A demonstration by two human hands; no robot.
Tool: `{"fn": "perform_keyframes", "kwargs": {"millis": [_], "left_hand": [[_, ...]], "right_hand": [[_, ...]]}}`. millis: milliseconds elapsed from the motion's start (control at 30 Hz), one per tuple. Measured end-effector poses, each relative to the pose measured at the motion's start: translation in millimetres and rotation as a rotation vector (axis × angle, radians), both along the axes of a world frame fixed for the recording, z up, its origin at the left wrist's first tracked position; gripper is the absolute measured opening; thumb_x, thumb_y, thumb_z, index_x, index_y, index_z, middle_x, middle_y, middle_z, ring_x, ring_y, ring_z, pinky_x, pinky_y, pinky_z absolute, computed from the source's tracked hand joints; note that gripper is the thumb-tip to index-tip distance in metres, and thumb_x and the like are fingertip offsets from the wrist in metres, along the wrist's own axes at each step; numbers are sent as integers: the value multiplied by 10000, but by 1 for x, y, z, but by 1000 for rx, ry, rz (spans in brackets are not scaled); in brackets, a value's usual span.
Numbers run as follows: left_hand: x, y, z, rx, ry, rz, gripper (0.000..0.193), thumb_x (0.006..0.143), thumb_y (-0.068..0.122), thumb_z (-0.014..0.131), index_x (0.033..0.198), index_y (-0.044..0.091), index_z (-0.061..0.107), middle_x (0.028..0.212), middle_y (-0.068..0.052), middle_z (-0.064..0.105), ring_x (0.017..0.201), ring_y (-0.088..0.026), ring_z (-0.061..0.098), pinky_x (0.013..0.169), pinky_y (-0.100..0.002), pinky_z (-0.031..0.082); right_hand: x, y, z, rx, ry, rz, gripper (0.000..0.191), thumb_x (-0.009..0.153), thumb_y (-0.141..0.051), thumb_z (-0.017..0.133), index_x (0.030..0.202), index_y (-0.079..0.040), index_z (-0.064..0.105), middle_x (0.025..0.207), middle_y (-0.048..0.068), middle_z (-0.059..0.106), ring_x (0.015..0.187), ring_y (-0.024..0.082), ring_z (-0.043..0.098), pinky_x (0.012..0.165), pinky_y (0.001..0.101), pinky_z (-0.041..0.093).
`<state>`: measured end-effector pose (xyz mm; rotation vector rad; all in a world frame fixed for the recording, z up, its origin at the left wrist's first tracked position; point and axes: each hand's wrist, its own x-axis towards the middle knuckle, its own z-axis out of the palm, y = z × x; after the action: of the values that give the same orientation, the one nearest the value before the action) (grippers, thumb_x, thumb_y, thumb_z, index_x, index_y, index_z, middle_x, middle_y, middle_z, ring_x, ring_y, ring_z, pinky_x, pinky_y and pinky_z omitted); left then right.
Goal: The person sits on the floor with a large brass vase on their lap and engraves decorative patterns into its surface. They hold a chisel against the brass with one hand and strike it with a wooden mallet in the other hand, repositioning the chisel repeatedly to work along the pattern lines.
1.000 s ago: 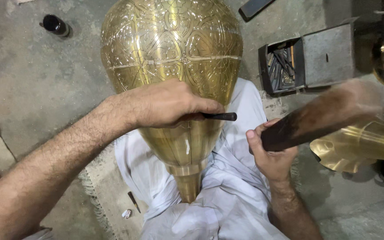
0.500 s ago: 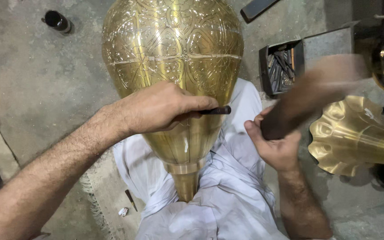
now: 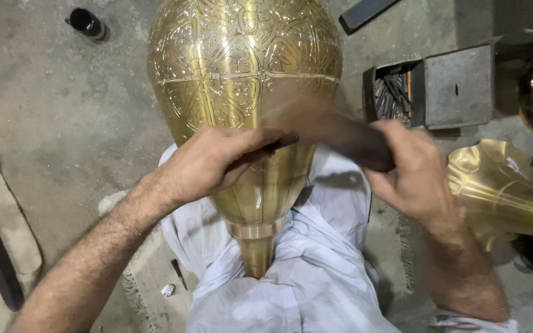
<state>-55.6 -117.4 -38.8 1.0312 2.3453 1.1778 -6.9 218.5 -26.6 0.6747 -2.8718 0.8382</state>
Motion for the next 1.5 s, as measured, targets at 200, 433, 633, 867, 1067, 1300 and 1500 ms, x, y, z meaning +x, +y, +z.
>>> {"fn": "perform_keyframes", "kwargs": {"millis": [200, 433, 633, 867, 1067, 1300, 1500], "left_hand": [[26, -1, -10, 156, 5, 211, 296, 1016, 101, 686, 1305, 97, 622, 1090, -97, 774, 964, -211, 787, 864, -334, 665], [56, 0, -36, 239, 21, 461, 288, 985, 23, 718, 1261, 41, 639, 1112, -103, 782, 1013, -185, 789, 900, -309, 663], [73, 12, -41, 321, 26, 661, 345, 954, -59, 705, 1279, 21, 621, 1100, -105, 777, 1010, -162, 775, 876, -291, 641], [84, 31, -38, 441, 50, 810, 293, 1010, -63, 639, 1290, -19, 566, 1114, -139, 769, 1028, -189, 776, 924, -301, 650], [103, 75, -47, 829, -134, 1041, 197, 1088, -48, 576, 1255, -26, 476, 1203, -159, 696, 1157, -214, 723, 1030, -346, 644], [111, 89, -80, 833, 41, 1149, 283, 1075, -54, 600, 1293, -11, 425, 1175, -148, 691, 1093, -181, 719, 945, -307, 629], [133, 88, -117, 643, -27, 1284, 318, 1021, -41, 671, 1249, 6, 454, 700, -14, 591, 559, -99, 540, 511, -207, 407]], "right_hand": [[-22, -5, 35, 95, -126, -15, 356, 861, -136, 795, 1157, -59, 614, 875, 119, 692, 794, 281, 702, 683, 405, 552], [-43, -27, 88, 403, -31, 115, 346, 834, -145, 764, 1142, -93, 617, 815, 80, 681, 726, 286, 684, 685, 436, 526], [-54, -42, 109, 591, -72, 181, 349, 836, -189, 778, 1143, -125, 625, 809, 57, 696, 723, 281, 682, 723, 441, 539], [-63, -36, 111, 725, 17, 227, 409, 764, -214, 720, 1150, -123, 620, 813, 51, 693, 748, 292, 710, 715, 460, 557], [-85, -49, 93, 882, -60, 256, 342, 855, -265, 710, 1145, -114, 610, 833, 62, 705, 665, 287, 710, 562, 413, 566], [-92, -62, 120, 1053, 332, 461, 207, 962, -253, 676, 1050, -82, 601, 812, 73, 695, 698, 234, 720, 686, 383, 583], [-87, -95, 137, 428, 209, 632, 260, 830, -143, 705, 1062, -51, 632, 773, 44, 680, 697, 270, 701, 632, 396, 530]]}}
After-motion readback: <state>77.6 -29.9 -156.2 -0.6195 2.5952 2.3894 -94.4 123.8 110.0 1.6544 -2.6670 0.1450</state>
